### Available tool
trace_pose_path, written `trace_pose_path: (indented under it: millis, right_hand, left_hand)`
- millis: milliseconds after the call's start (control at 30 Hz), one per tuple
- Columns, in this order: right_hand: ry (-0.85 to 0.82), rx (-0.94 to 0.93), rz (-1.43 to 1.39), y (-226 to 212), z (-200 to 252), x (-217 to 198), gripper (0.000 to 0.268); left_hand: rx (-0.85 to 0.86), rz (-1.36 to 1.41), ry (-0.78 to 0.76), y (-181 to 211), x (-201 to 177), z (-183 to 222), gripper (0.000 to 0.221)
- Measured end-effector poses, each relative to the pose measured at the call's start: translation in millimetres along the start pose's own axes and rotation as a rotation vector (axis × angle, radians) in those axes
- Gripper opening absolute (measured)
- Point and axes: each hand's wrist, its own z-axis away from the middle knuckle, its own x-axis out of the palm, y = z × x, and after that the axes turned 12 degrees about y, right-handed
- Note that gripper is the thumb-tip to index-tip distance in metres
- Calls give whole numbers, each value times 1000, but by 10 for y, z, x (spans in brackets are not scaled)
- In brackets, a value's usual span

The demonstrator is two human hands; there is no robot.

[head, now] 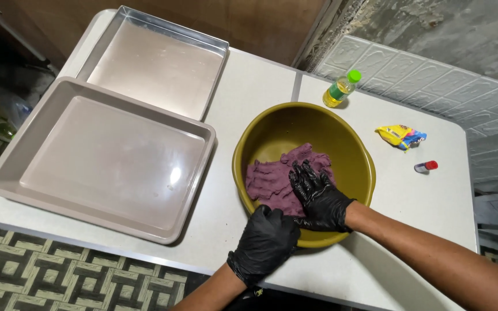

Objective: Kneading a large piece of purple dough in a yellow mixing bowl on a white table.

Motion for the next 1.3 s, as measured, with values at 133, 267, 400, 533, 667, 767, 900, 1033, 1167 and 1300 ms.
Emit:
trace_pose_path:
  millis: [133, 267, 400, 533, 667, 767, 900, 1033, 1167, 1300]
  right_hand:
    - [-29, 0, 68, 39, -85, 88, 137]
    - [-141, 48, -115, -41, -346, -279, 133]
    - [-445, 298, -301, -302, -807, -854, 128]
    - [-458, 478, -270, -368, -940, -910, 138]
    - [-530, 342, -168, -295, -914, -872, 127]
    - [-539, 312, -188, -325, -843, -984, 115]
    - [-86, -390, -208, 229, -337, -547, 42]
    - [99, -564, -162, -84, -143, -1111, 62]
    - [-279, 177, -229, -551, -60, -1445, 83]
    - [-564, 755, -271, -854, -157, -1393, 99]
  left_hand:
    - [13, 74, 77, 104, 135, 30, 21]
    - [18, 223, 52, 189, 268, 136, 24]
    - [24, 233, 48, 285, 307, 121, 25]
    - [-50, 37, 31, 468, 348, 44, 19]
    - [-130, -256, 56, 735, 503, 32, 24]
    - [-32, -280, 20, 725, 336, 18, 26]
    - [39, -148, 7, 420, -141, -45, 22]
    - [160, 87, -92, -297, -85, 224, 11]
    - [250, 76, -266, -836, -131, 174, 24]
    - [147, 374, -214, -801, 361, 527, 31]
